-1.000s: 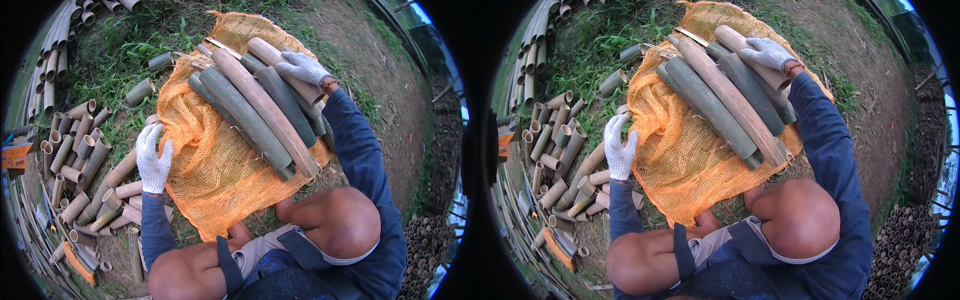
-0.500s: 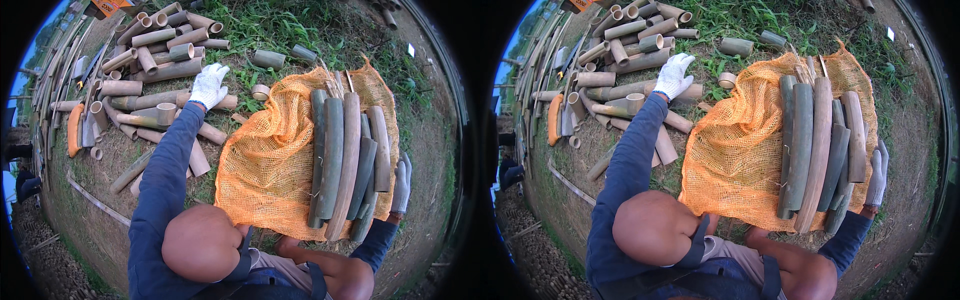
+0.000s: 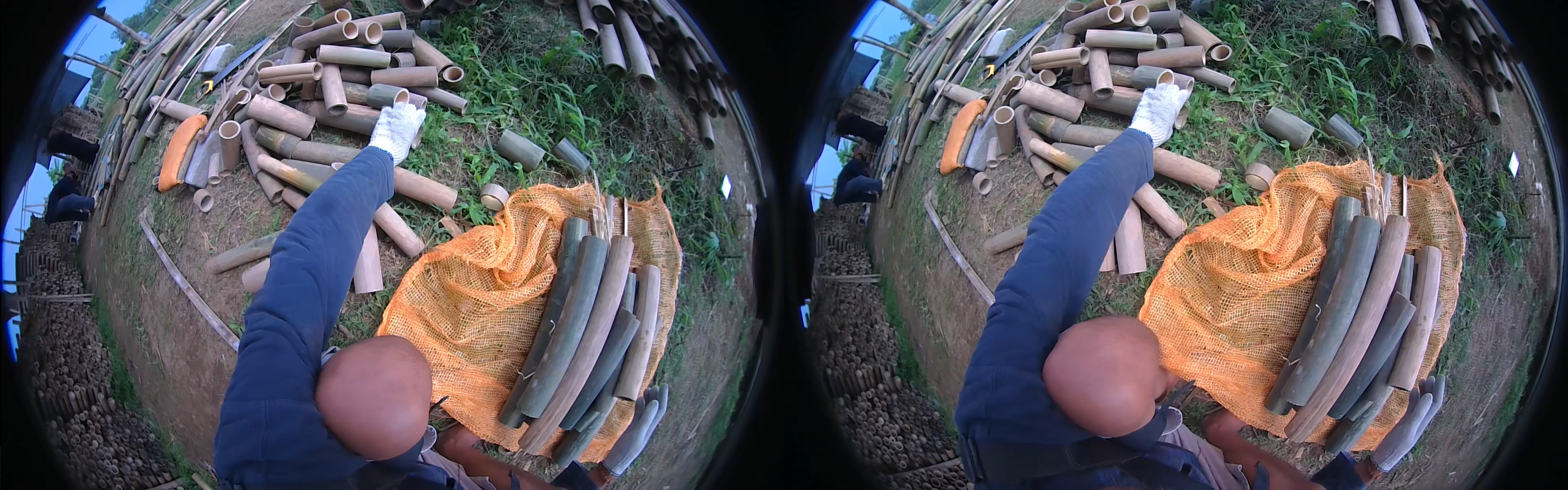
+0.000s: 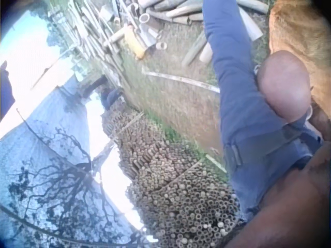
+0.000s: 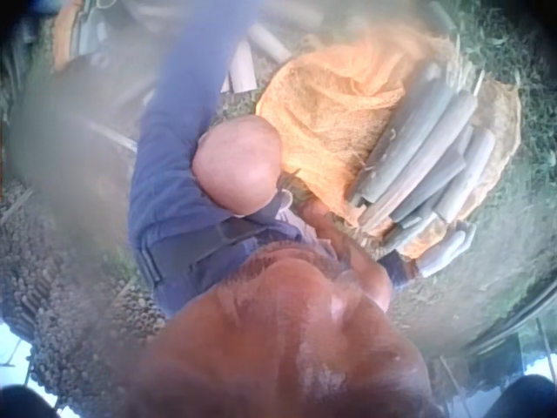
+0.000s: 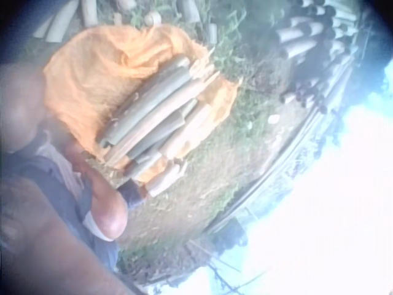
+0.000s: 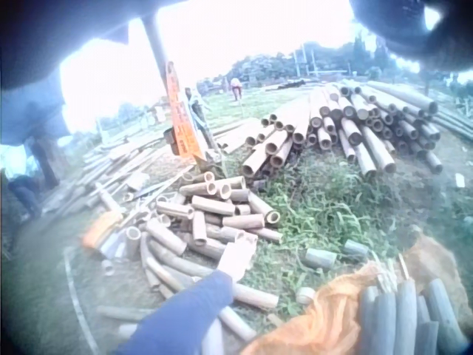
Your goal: The person sits on the ground and sorts short bamboo pieces from a pile into an orange mesh bag. They repeatedly pick up pieces, place them into the bag, and later carry the bag to a larger pile of bamboo.
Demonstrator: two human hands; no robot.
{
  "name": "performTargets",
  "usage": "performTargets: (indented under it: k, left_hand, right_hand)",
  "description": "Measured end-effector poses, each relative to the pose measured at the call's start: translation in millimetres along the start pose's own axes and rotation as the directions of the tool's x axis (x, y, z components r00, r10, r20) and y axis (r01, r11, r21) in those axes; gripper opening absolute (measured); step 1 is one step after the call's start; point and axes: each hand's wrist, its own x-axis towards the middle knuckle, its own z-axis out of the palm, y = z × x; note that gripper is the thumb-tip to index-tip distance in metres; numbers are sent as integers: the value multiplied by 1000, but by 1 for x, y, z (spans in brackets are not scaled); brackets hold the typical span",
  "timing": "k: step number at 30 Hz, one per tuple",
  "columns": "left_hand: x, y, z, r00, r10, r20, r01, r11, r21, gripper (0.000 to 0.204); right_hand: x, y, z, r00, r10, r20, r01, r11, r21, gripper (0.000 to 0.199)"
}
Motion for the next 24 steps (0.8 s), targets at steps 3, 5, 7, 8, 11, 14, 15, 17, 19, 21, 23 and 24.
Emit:
performTargets:
  k: [3, 5, 7, 8, 11, 14, 15, 17, 19, 21, 23, 24]
  left_hand:
    - [-21, 9, -44, 983, 31, -181, -57, 988, -141, 68]
    - [-38, 28, -80, 949, -29, -314, -67, 954, -291, 79]
    - [-54, 57, -123, 881, 29, -472, -239, 889, -391, 84]
    - [-66, 77, -146, 831, 27, -555, -303, 860, -411, 81]
    - [-113, 136, -206, 786, 128, -605, -498, 710, -497, 74]
    - [-150, 183, -243, 642, 327, -694, -767, 269, -583, 62]
    - [-156, 208, -243, 542, 331, -773, -838, 146, -525, 54]
    - [-174, 253, -245, 342, 391, -854, -918, -56, -393, 43]
    - [-187, 277, -244, 271, 510, -816, -923, -104, -372, 39]
    - [-191, 291, -239, 286, 596, -750, -916, -59, -397, 42]
    - [-191, 287, -228, 410, 628, -661, -871, 54, -489, 46]
    - [-189, 279, -220, 475, 651, -592, -835, 123, -536, 49]
  right_hand:
    - [-10, -30, 27, 994, -79, 79, 79, 997, -1, 63]
    - [-16, -49, 53, 982, -112, 154, 108, 994, 30, 61]
    - [-22, -59, 86, 943, -127, 306, 105, 991, 87, 59]
    - [-25, -62, 103, 898, -82, 432, -41, 962, 269, 59]
    - [-41, -63, 163, 647, -52, 760, -530, 686, 498, 71]
    - [-58, -64, 211, 467, 92, 880, -814, 434, 387, 72]
    - [-59, -63, 220, 481, -18, 877, -820, 344, 457, 73]
    - [-62, -64, 222, 556, -36, 831, -792, 280, 542, 76]
    - [-60, -64, 204, 606, 124, 786, -793, 181, 582, 80]
    - [-53, -62, 171, 727, 158, 669, -680, 303, 668, 82]
    - [-44, -54, 135, 804, 332, 493, -571, 663, 484, 85]
    - [-40, -49, 121, 867, 281, 411, -442, 815, 374, 91]
